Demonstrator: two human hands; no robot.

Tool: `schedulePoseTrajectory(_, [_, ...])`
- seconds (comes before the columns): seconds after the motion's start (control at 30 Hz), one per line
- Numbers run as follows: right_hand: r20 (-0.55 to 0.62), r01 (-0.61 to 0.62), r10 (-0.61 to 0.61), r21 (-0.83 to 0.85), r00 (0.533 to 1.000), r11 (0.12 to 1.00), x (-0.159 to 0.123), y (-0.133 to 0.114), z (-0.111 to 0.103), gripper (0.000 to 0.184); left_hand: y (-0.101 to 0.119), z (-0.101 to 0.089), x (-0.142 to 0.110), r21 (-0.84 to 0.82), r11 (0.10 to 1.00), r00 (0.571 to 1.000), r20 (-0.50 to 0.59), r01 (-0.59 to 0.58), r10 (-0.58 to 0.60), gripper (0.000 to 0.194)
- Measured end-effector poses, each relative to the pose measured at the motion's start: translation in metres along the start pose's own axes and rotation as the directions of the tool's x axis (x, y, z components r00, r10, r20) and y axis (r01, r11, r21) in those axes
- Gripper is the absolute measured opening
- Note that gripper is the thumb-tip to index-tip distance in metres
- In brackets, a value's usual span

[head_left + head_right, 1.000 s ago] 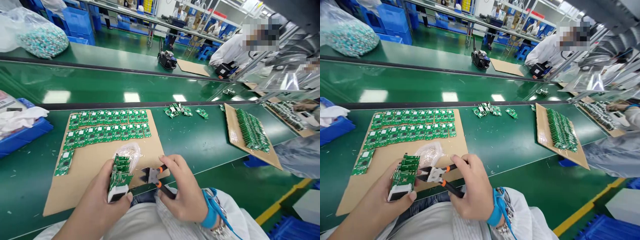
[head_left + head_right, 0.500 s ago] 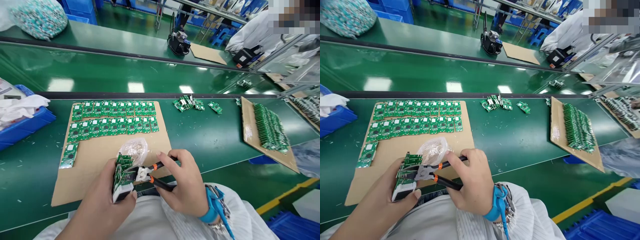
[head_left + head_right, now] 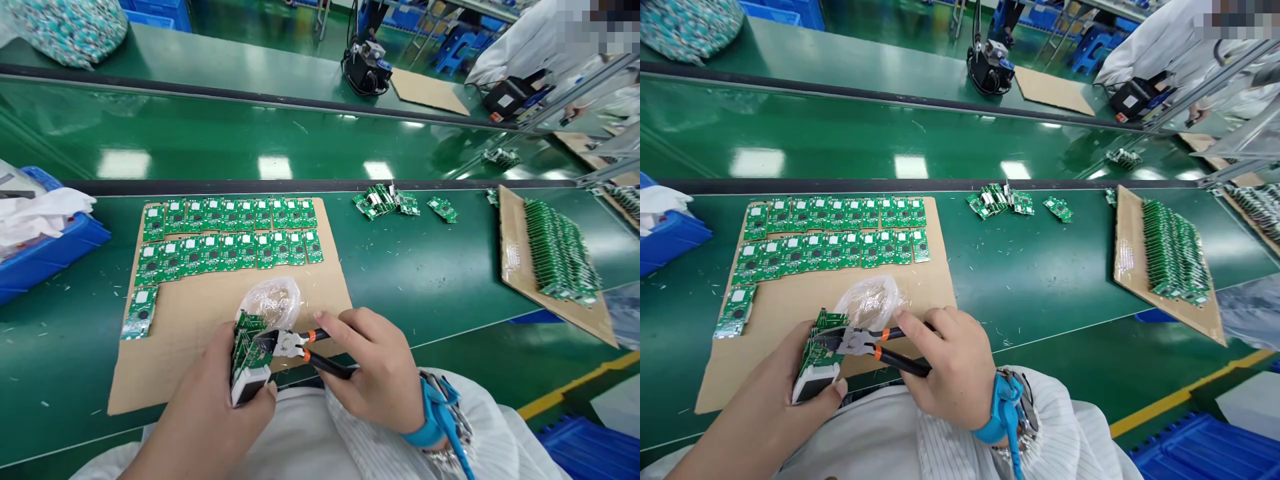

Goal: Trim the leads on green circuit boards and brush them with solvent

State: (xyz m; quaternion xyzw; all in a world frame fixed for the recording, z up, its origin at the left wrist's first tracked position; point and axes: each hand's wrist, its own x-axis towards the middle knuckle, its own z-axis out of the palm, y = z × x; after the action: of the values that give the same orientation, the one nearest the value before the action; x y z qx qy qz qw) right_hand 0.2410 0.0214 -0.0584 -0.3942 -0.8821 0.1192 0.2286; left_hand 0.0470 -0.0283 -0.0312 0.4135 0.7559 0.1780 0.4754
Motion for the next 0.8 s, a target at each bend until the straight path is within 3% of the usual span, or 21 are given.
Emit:
schedulePoseTrajectory(0.23, [0.140,-0.072,0.061,0.078,0.988,0.994,-0.011,-0.004,-0.005,0.047,-0.008,0.000,-0.004,0.021,0.999,0.996,0.085,0.027,-0.029,0.028])
schedulePoseTrajectory(0.4, [0.204,-0.125,0.110,0.063,0.973,0.990,-0.015,-0.005,-0.007,0.050,-0.009,-0.001,-0.005,-0.043,0.998,0.993,0.112,0.045,-0.039,0.040])
schedulePoseTrajectory(0.63, [0.061,-0.061,0.063,-0.032,0.996,0.998,-0.009,0.004,-0.013,0.050,-0.007,-0.002,-0.009,-0.043,0.999,0.998,0.058,0.010,-0.008,0.042])
schedulePoseTrajectory(0.8, [0.042,0.026,-0.021,-0.137,0.999,0.990,-0.001,0.010,-0.017,0.048,-0.008,-0.001,-0.015,-0.033,0.997,0.997,-0.024,-0.076,0.075,0.046])
